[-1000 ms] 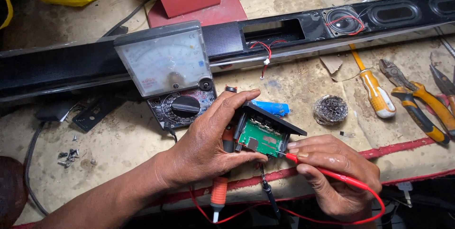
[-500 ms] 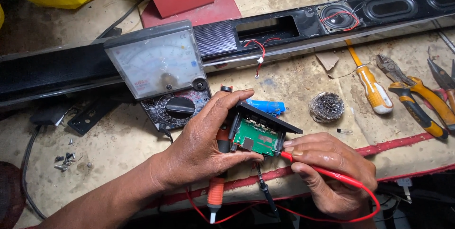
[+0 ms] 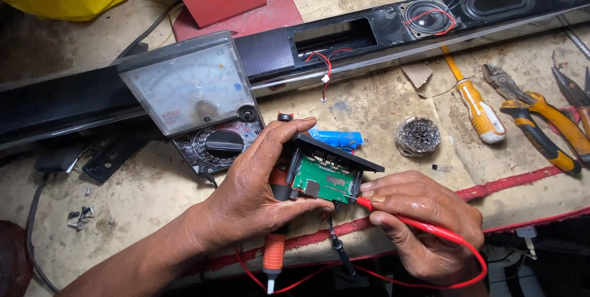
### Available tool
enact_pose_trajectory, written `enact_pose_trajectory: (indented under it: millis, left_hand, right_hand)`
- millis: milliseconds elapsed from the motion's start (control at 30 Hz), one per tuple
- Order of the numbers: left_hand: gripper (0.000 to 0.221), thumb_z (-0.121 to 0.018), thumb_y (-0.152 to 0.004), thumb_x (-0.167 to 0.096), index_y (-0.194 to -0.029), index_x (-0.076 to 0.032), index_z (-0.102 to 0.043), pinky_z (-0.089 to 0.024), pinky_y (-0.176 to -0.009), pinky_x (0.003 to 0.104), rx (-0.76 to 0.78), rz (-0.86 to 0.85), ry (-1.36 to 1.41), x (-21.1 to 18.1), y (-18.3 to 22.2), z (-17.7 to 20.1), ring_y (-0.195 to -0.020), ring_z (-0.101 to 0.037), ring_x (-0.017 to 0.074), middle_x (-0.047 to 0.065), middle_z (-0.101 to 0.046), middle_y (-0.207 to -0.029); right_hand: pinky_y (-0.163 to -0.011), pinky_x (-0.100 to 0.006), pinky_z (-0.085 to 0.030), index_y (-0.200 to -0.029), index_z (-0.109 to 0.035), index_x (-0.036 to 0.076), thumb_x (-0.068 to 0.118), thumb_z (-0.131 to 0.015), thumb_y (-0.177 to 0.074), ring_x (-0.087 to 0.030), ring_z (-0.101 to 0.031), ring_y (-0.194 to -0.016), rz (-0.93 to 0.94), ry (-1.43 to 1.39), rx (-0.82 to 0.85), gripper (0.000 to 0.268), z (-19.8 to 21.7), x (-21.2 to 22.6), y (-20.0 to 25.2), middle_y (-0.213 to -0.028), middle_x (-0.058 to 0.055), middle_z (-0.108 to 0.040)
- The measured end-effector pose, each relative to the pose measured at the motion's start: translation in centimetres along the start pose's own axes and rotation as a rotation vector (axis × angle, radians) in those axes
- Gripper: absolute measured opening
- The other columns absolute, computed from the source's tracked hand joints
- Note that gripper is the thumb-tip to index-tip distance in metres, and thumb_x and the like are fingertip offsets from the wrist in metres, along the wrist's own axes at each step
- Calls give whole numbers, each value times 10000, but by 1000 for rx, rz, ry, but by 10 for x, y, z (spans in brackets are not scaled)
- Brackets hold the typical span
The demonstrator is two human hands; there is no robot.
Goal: Using a multimeter to test components and traces on a circuit board from a soundbar for diagnostic purposes.
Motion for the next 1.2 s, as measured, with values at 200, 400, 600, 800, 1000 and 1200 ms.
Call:
enact_pose_trajectory:
  millis: [200,400,600,800,1000,1200]
  left_hand:
    - [896,-875,-762,-443,-1422,-18,-444,-446,-1129,355,6,9,19,2,0,-1,-1258,-589,275,136,-573,-1332]
    - [902,-877,-760,-442,-1430,-24,-441,-440,-1135,346,6,21,16,4,2,-2,-1288,-587,277,148,-570,-1341]
    - [908,-873,-763,-446,-1441,-34,-432,-435,-1139,347,14,29,14,6,2,-2,-1292,-590,280,151,-565,-1345]
    - [910,-882,-760,-436,-1433,-14,-436,-442,-1146,356,6,12,3,4,1,-1,-1297,-592,283,154,-569,-1353]
    - [921,-878,-753,-454,-1440,-26,-437,-446,-1123,332,11,39,-6,6,2,-2,-1291,-590,276,161,-558,-1355]
    - [922,-880,-749,-457,-1439,-41,-432,-467,-1087,313,12,50,8,7,1,-2,-1264,-607,260,149,-561,-1342]
  right_hand:
    - [-732,-364,-701,-860,-660,-8,104,-667,-859,-292,-818,-771,-7,3,-4,113,0,1,-2,-805,-159,-746]
    - [-739,-357,-697,-867,-666,-2,108,-675,-860,-292,-822,-776,-22,-13,9,110,0,-1,-1,-811,-152,-752]
    - [-753,-367,-697,-875,-673,1,114,-679,-860,-282,-821,-785,-30,-11,7,115,0,0,-2,-830,-150,-759]
    - [-753,-367,-700,-886,-671,1,119,-680,-861,-287,-821,-793,-24,-7,11,121,1,0,-1,-832,-144,-758]
    - [-725,-342,-695,-859,-675,5,147,-661,-862,-289,-830,-776,-11,-31,-17,142,3,2,0,-809,-135,-762]
    - [-728,-350,-704,-864,-672,4,157,-674,-853,-298,-834,-795,-9,-40,-17,154,2,1,1,-819,-149,-763]
Point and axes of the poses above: each hand's wrist, its own y-axis away from the middle knuckle, its own z-axis out of the back of the hand, x = y × z, the point moved 10 cm from there along -y, towards the middle knuckle
